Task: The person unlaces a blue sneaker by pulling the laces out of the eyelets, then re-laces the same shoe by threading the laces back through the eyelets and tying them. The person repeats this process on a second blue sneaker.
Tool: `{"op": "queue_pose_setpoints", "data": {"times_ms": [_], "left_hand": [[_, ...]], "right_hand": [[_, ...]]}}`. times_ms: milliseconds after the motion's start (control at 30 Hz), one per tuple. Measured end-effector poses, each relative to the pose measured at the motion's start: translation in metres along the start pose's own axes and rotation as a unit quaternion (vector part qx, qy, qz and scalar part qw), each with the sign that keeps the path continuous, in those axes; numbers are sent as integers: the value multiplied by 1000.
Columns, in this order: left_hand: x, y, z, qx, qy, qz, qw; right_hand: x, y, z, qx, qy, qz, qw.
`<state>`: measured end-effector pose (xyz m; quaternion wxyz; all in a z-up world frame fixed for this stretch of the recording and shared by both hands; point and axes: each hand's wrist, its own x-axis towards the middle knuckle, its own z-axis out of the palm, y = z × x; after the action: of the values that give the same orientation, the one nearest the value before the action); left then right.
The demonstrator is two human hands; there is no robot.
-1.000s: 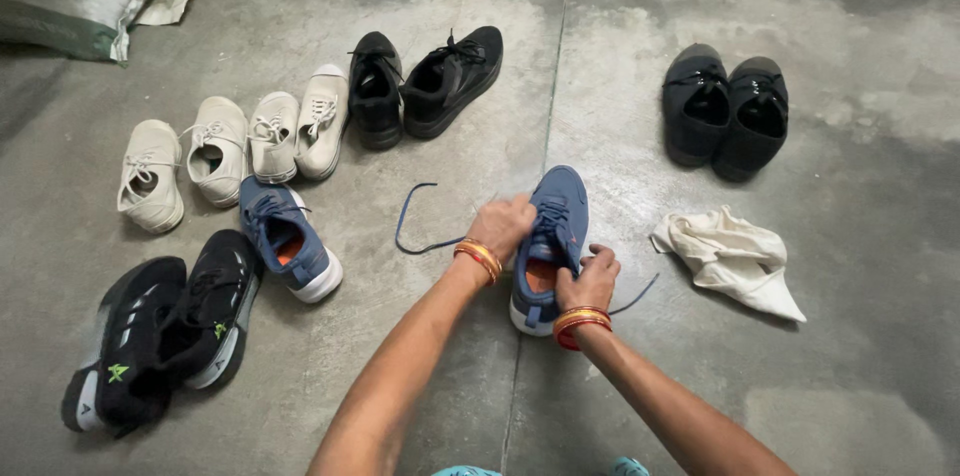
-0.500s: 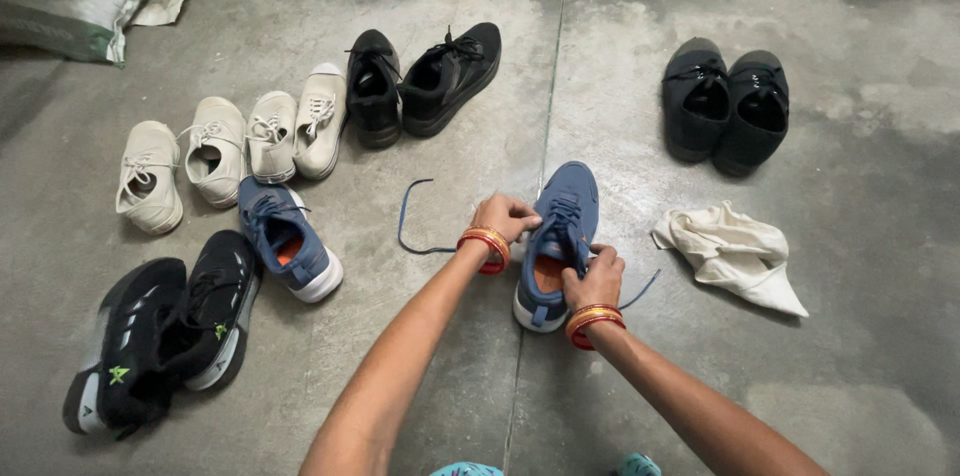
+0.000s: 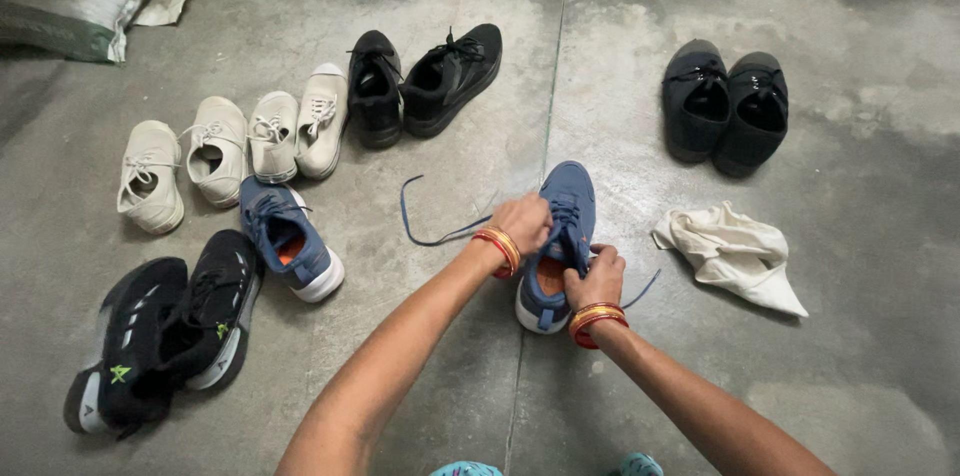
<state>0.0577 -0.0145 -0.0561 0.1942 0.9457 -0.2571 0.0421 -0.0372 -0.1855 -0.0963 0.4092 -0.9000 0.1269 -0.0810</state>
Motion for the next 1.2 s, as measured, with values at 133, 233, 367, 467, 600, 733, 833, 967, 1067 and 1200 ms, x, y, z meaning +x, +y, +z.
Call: {"op": "queue_pose_setpoints", "data": {"times_ms": [133, 233, 367, 467, 600, 733, 833, 967, 1067, 1200], "left_hand": [[-5, 11, -4, 159, 14, 177, 971], [-10, -1, -16, 177, -53, 229, 956], [-43, -33, -34, 154, 55, 265, 950], [-66, -59, -45, 130, 70, 101, 984], [-87, -89, -73, 176, 52, -114, 976], [-86, -84, -102, 152, 149, -274, 938], [-66, -62, -125, 105, 237, -280, 924], [-27, -19, -145, -22, 346, -145, 927], [4, 18, -144, -41, 401, 58, 913], [53, 69, -120, -454, 171, -28, 874]], "right_hand": [[-3, -1, 0, 4, 0, 0, 1000], [-1, 3, -1, 10, 2, -9, 1000], [3, 5, 8, 24, 18, -27, 999], [3, 12, 10, 28, 17, -21, 999], [5, 16, 8, 4, 14, -21, 1000], [5, 8, 3, -8, -28, 2, 1000], [4, -3, -5, -12, -56, 14, 998], [12, -22, -28, 1, -41, -38, 998], [40, -42, -52, 69, -73, -51, 994], [94, -74, -88, 487, -246, 74, 835]]}}
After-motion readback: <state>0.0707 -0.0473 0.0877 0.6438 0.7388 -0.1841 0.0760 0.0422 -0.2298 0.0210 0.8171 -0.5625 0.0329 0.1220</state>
